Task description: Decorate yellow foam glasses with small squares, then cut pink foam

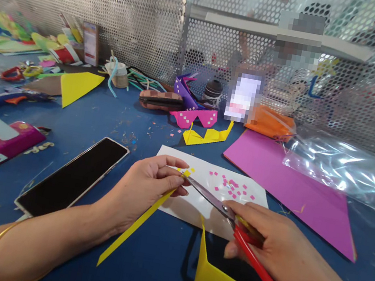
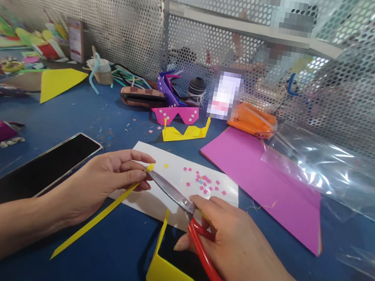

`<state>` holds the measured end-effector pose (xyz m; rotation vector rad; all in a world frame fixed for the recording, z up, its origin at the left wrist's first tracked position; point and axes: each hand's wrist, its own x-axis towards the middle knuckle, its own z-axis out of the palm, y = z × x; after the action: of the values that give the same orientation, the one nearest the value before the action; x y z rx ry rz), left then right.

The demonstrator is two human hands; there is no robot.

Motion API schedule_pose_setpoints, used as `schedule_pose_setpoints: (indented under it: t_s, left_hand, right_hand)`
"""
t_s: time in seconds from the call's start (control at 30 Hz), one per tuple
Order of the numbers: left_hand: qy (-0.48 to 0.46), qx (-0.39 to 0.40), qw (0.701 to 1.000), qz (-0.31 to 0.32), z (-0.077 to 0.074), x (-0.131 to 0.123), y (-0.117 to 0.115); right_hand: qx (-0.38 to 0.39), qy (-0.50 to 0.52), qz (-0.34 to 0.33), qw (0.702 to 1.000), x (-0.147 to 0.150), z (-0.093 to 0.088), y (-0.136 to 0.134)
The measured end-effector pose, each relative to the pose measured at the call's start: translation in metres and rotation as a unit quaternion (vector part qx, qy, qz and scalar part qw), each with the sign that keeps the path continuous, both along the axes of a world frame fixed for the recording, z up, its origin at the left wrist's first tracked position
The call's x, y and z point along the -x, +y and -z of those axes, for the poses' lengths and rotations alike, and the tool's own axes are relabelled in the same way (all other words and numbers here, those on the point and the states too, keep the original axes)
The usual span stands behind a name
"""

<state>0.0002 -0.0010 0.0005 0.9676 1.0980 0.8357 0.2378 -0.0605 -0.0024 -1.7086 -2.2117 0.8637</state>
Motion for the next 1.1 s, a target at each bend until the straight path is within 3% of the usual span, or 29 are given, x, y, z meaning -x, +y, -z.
schedule_pose_setpoints:
  t_s: [0.23, 0.43, 0.67, 1.1]
  left_hand:
    - [0.001, 0.005, 1.0, -0.002, -0.0009, -0.0008, -0.0002]
    - [0.007, 0.011, 1.0, -0.005, -0.0033, -0.0012, 0.0002]
    - [0.014, 0.089, 0.996, -0.006, -0.0029, 0.0, -0.0005]
    - [0.049, 0.094, 0.994, -0.019, -0.0023, -0.001, 0.0003]
  right_hand:
    - [-0.04, -0.03, -0.011, 0.999, -0.0017, 0.001, -0.0009]
    - [-0.011, 0.012, -0.008, 1.0, -0.0009, -0.001, -0.0014]
    - [0.001, 0.03, -0.006, 1.0, 0.0018, -0.0042, 0.0004]
    - [-0.01, 0.03, -0.013, 0.999, -0.0024, 0.0023, 0.0005]
